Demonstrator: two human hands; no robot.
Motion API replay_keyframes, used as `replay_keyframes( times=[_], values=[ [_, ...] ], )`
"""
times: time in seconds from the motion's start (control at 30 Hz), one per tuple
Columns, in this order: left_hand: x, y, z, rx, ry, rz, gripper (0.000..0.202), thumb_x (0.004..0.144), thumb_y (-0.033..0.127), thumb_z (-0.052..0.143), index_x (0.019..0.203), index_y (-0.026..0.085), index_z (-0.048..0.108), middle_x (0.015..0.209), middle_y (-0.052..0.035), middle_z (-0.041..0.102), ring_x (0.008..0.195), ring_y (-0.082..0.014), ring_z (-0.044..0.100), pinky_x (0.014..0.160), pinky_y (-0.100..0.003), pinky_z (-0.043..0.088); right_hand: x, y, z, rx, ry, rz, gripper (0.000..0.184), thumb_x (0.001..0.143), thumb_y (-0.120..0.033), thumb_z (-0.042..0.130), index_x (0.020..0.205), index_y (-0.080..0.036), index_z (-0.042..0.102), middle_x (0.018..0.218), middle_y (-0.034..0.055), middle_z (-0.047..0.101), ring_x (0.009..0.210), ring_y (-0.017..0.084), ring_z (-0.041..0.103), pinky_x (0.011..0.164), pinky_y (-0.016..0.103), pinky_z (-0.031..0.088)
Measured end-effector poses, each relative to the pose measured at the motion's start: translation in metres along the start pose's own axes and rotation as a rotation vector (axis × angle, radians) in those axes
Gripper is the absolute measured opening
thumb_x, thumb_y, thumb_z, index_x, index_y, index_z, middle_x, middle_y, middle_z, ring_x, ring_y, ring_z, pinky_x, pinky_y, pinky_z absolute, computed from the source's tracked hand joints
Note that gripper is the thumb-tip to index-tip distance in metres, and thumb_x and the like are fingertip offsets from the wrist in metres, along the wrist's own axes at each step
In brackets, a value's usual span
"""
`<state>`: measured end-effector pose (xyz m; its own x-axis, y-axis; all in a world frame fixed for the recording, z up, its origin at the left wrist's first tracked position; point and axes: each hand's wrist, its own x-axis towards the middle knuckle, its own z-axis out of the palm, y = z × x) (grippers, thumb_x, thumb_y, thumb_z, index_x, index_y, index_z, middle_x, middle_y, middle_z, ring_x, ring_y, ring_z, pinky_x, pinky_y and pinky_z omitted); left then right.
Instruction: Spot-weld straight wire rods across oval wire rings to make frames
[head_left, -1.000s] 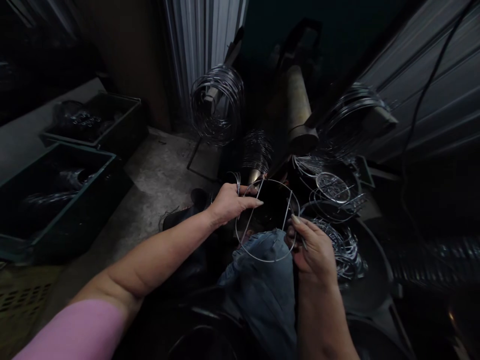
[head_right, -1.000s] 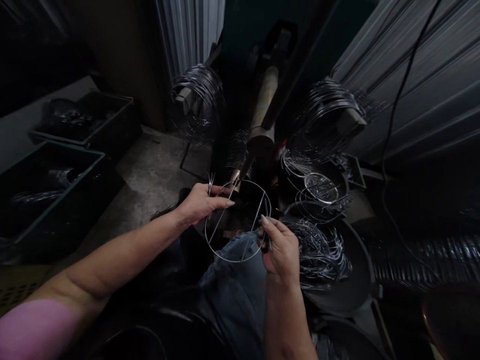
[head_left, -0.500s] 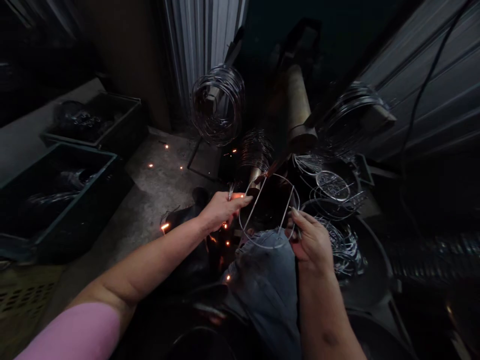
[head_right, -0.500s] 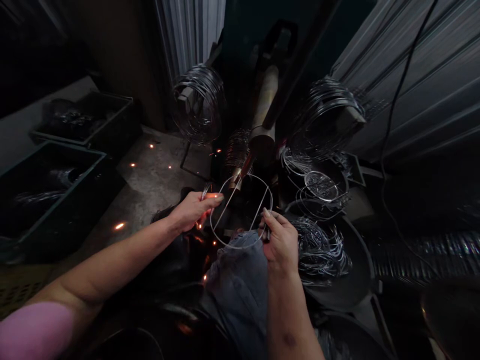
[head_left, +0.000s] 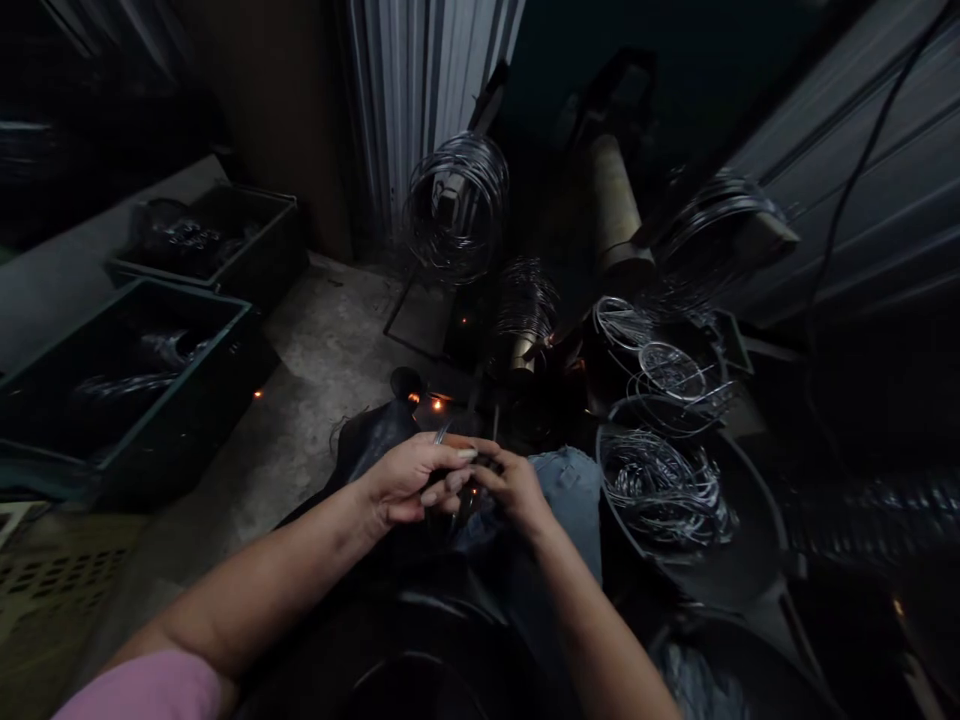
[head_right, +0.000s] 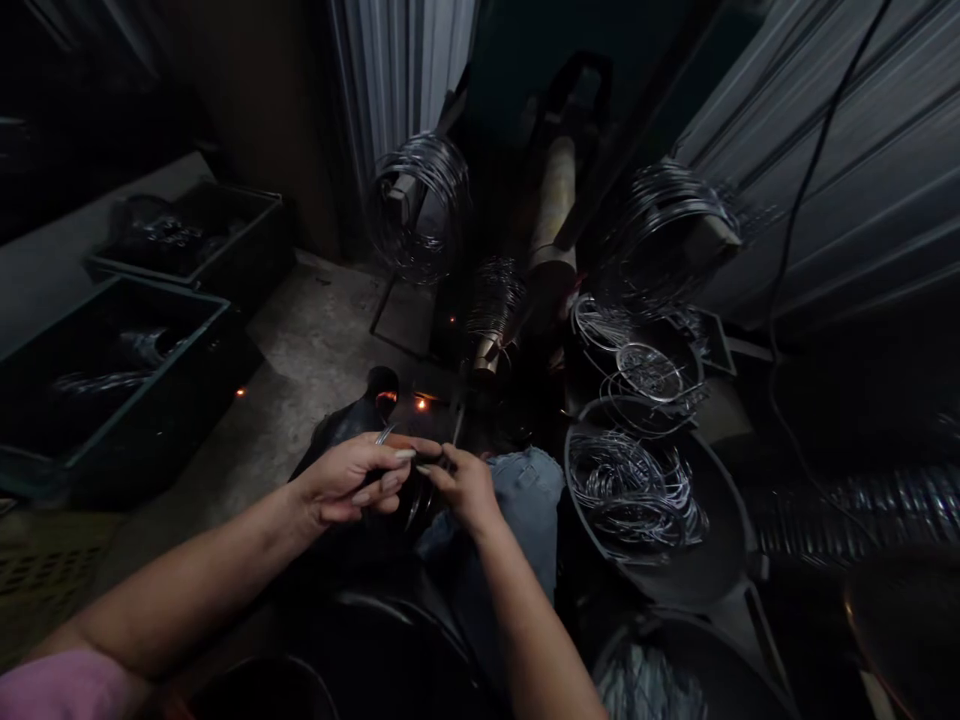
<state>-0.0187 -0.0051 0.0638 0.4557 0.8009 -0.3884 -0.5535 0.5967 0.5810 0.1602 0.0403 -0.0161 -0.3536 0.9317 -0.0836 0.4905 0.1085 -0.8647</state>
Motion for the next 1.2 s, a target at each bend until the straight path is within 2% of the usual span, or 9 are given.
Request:
replay_keyframes(
  times=[0.2,0.4,0.5,0.6,0.7,0.83,1.0,1.1,1.2],
  values=[
    [-0.009,-0.001,0.007,-0.091,-0.155,-0.113,0.018,0.077,0.012,0.049,0.083,0.006,0.065,0.046,0.0021,0.050,0.024,-0.0001,0.026,0.034,-0.017,0.021,-0.008,-0.001,0.014,-0.009,-0.131,-0.079,0.022,0.074,-0.026,0.053,0.089,-0.024,0.069,0.085,0.0013,0.069,0.081,0.017,0.062,0.072,0.027,0.047],
    [-0.012,-0.005,-0.003,-0.104,-0.214,-0.063,0.031,0.077,0.018,0.052,0.105,0.007,0.061,0.057,-0.0011,0.056,0.030,-0.0024,0.038,0.038,-0.019,0.029,-0.013,0.004,0.002,0.003,-0.119,-0.067,0.019,0.075,-0.032,0.055,0.081,-0.021,0.070,0.077,0.0025,0.068,0.074,0.018,0.061,0.069,0.027,0.047],
    [-0.004,-0.013,-0.012,-0.114,-0.068,0.019,0.045,0.069,0.017,0.061,0.113,0.010,0.056,0.068,-0.0030,0.060,0.051,-0.0088,0.055,0.052,-0.022,0.041,-0.023,0.010,-0.015,0.031,-0.017,0.013,0.028,0.079,-0.038,0.050,0.087,-0.018,0.069,0.067,0.0027,0.065,0.058,0.015,0.058,0.056,0.026,0.045],
    [0.008,-0.028,-0.021,-0.044,0.176,0.054,0.054,0.061,0.007,0.066,0.114,0.013,0.055,0.074,-0.0033,0.062,0.067,-0.0123,0.060,0.061,-0.023,0.044,-0.038,0.014,-0.032,0.221,0.147,0.226,0.037,0.076,-0.045,0.054,0.094,-0.014,0.066,0.049,-0.0020,0.055,0.035,0.010,0.042,0.035,0.023,0.033],
    [0.021,-0.046,-0.024,0.129,0.338,0.098,0.055,0.059,0.004,0.064,0.113,0.011,0.055,0.071,-0.0025,0.061,0.062,-0.0127,0.061,0.054,-0.022,0.042,-0.050,0.013,-0.039,0.417,0.273,0.314,0.035,0.070,-0.044,0.063,0.087,-0.013,0.065,0.048,-0.0041,0.051,0.033,0.008,0.038,0.032,0.021,0.028],
    [0.029,-0.057,-0.020,0.287,0.361,0.118,0.058,0.064,0.008,0.061,0.121,0.011,0.051,0.063,0.0008,0.057,0.053,-0.0131,0.060,0.045,-0.021,0.040,-0.057,0.011,-0.043,0.403,0.384,0.317,0.036,0.070,-0.045,0.062,0.084,-0.012,0.066,0.054,-0.0023,0.054,0.038,0.008,0.040,0.036,0.022,0.031],
    [0.027,-0.049,-0.014,0.318,0.342,0.111,0.057,0.069,0.011,0.060,0.125,0.013,0.047,0.062,-0.0004,0.059,0.052,-0.0133,0.061,0.044,-0.020,0.041,-0.072,0.001,-0.065,-0.118,0.426,0.124,0.064,0.066,-0.049,0.064,0.118,-0.014,0.053,0.101,0.0094,0.058,0.082,0.020,0.056,0.069,0.033,0.046],
    [0.026,-0.042,-0.010,0.281,0.319,0.130,0.057,0.068,0.010,0.061,0.123,0.013,0.048,0.060,0.0007,0.058,0.053,-0.0139,0.062,0.044,-0.020,0.042,-0.084,-0.018,-0.070,-0.356,0.263,-0.103,0.067,0.072,-0.043,0.060,0.130,-0.016,0.040,0.111,0.0117,0.053,0.096,0.024,0.052,0.080,0.039,0.044],
    [0.026,-0.038,-0.005,0.258,0.308,0.135,0.054,0.069,0.011,0.061,0.122,0.012,0.049,0.060,0.0005,0.058,0.052,-0.0139,0.061,0.043,-0.020,0.042,-0.085,-0.039,-0.053,-0.526,0.057,-0.301,0.052,0.078,-0.039,0.055,0.123,-0.014,0.047,0.104,0.0116,0.056,0.096,0.025,0.050,0.082,0.040,0.041]
  ],
)
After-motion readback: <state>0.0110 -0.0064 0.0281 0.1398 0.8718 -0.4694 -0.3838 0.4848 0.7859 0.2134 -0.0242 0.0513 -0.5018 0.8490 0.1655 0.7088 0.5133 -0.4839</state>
